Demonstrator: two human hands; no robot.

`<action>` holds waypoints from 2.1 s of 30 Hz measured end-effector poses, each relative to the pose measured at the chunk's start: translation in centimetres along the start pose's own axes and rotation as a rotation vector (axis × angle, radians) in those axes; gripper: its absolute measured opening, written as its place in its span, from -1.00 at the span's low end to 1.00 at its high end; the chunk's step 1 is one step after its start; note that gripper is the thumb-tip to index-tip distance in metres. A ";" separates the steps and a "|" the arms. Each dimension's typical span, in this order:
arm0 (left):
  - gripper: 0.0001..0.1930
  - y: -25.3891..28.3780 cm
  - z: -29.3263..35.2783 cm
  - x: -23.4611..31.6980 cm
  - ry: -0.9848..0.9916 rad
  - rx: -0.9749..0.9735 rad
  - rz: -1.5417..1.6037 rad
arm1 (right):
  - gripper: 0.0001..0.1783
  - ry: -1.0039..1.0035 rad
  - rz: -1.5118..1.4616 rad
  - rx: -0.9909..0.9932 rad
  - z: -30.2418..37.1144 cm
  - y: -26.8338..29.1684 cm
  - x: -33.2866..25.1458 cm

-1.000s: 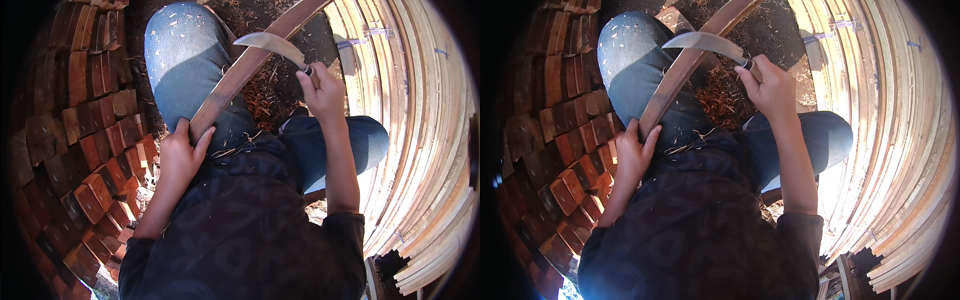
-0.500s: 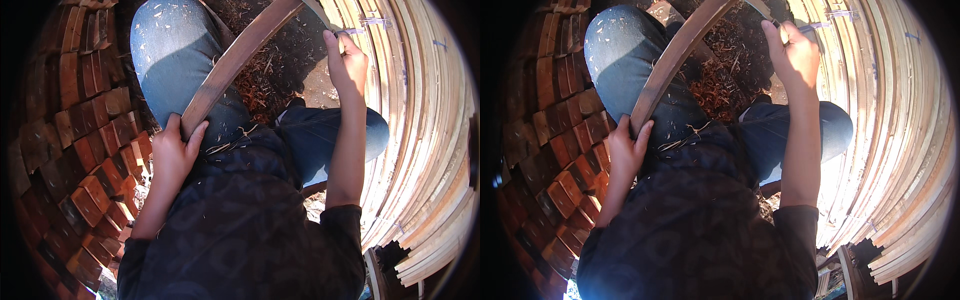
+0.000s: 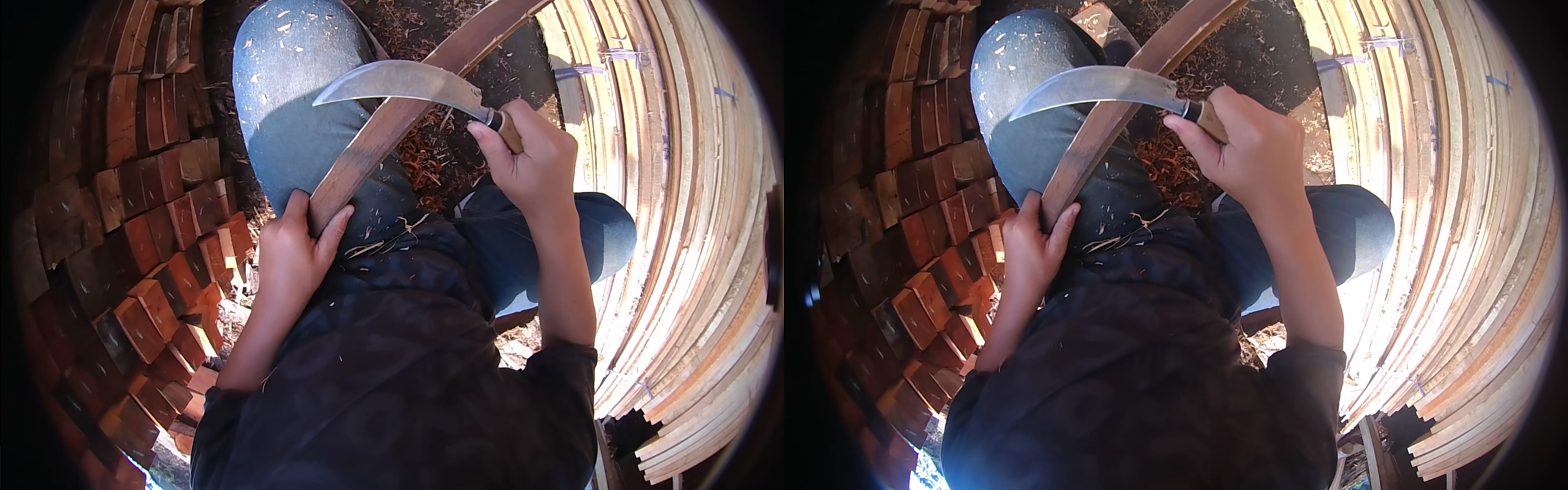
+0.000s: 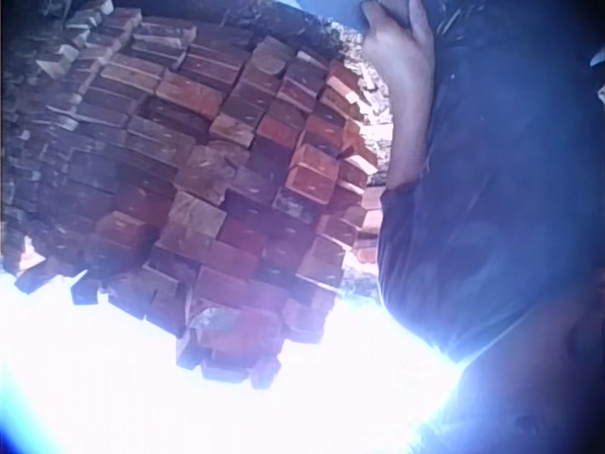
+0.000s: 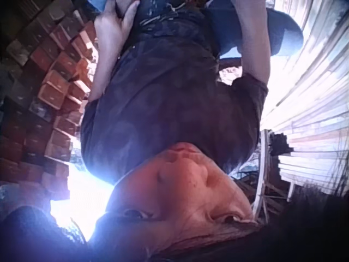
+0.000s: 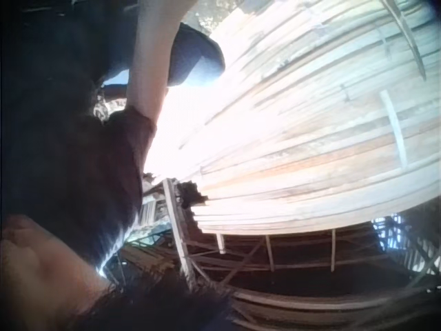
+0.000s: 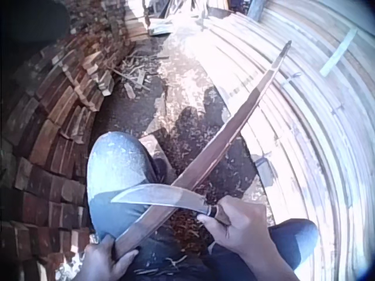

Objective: The person sits on the ground and uses a curved knife to shave thin strips from a long wooden plank held between their legs. They repeatedly scrape the blade along the wood's surface to remove shavings.

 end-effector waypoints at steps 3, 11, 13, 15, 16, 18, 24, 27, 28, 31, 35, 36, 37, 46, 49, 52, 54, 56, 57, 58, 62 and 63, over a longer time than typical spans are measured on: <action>-0.55 -0.1 0.2 -0.1 0.017 -0.010 0.038 | -0.50 -0.179 0.107 -0.053 -1.4 2.4 2.0; -0.54 -0.2 0.3 0.1 0.024 0.005 0.023 | -0.48 0.038 0.142 -0.155 -1.7 0.9 2.2; -0.54 -0.1 -0.2 0.4 -0.016 0.028 0.045 | -0.49 0.017 0.234 -0.088 -2.8 1.1 5.0; -0.54 -0.1 0.2 0.5 0.004 0.009 0.041 | -0.49 -0.037 0.129 -0.118 -1.7 0.3 3.8; -0.54 -0.1 0.2 0.4 0.029 -0.013 0.031 | -0.49 -0.062 0.085 -0.122 -1.4 0.0 2.7; -0.53 0.2 -0.2 0.2 0.048 -0.018 0.020 | -0.50 0.016 0.139 -0.119 -1.3 0.0 2.3; -0.54 -0.1 0.2 0.1 0.029 -0.018 0.038 | -0.49 0.039 0.144 -0.112 -0.5 0.0 2.5; -0.54 0.2 0.0 0.4 0.018 -0.007 0.040 | -0.49 0.085 0.301 -0.085 -1.9 1.1 5.1; -0.54 0.2 0.1 0.5 0.038 -0.026 0.049 | -0.49 0.072 0.359 -0.063 -2.7 1.5 5.8; -0.54 0.2 -0.2 0.3 0.019 -0.045 0.053 | -0.49 0.139 0.225 -0.075 -1.1 0.4 2.2; -0.55 0.5 0.1 0.1 0.038 -0.043 0.054 | -0.48 -0.192 0.104 0.040 -2.6 1.6 8.4; -0.55 0.2 0.4 0.1 0.032 -0.040 0.055 | -0.47 -0.336 0.074 0.066 -2.2 2.5 10.1; -0.55 0.1 0.4 0.1 0.021 -0.031 0.052 | -0.43 -0.403 0.123 0.006 -2.5 3.4 10.3; -0.54 0.2 0.2 0.2 0.028 -0.018 0.061 | -0.44 -0.310 -0.003 0.139 -3.6 2.2 10.7; -0.54 0.2 -0.1 0.1 0.004 -0.026 0.018 | -0.49 -0.327 0.096 0.004 -1.9 1.0 7.4; -0.55 0.1 0.2 -0.2 0.035 -0.016 0.043 | -0.48 0.071 0.129 -0.111 -1.0 -0.2 3.9; -0.55 0.2 0.0 0.2 0.032 -0.032 0.057 | -0.49 0.181 0.200 -0.058 -1.8 -0.1 4.8; -0.55 0.3 -0.1 0.4 0.042 -0.044 0.058 | -0.48 -0.320 0.079 0.046 -3.1 0.7 8.0; -0.55 0.3 0.0 0.5 0.038 -0.046 0.064 | -0.47 -0.334 0.023 0.118 -3.2 1.3 10.5; -0.55 0.3 0.0 0.5 0.033 -0.046 0.068 | -0.47 -0.347 -0.035 0.192 -3.9 1.8 11.0; -0.55 0.4 -0.1 0.2 -0.023 -0.005 0.063 | -0.49 -0.312 0.023 0.021 -2.1 1.3 5.8; -0.55 0.2 0.0 0.0 -0.012 -0.002 0.077 | -0.51 -0.337 -0.100 -0.082 -1.2 0.5 3.9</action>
Point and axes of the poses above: each hand's wrist, its own z-axis away from the middle knuckle, its own y-axis out of the back of the hand, x = y × z, the point moved 2 cm from there along -z, towards the middle knuckle, and after that the axes turned 9 degrees about y, right-handed, at the moved point
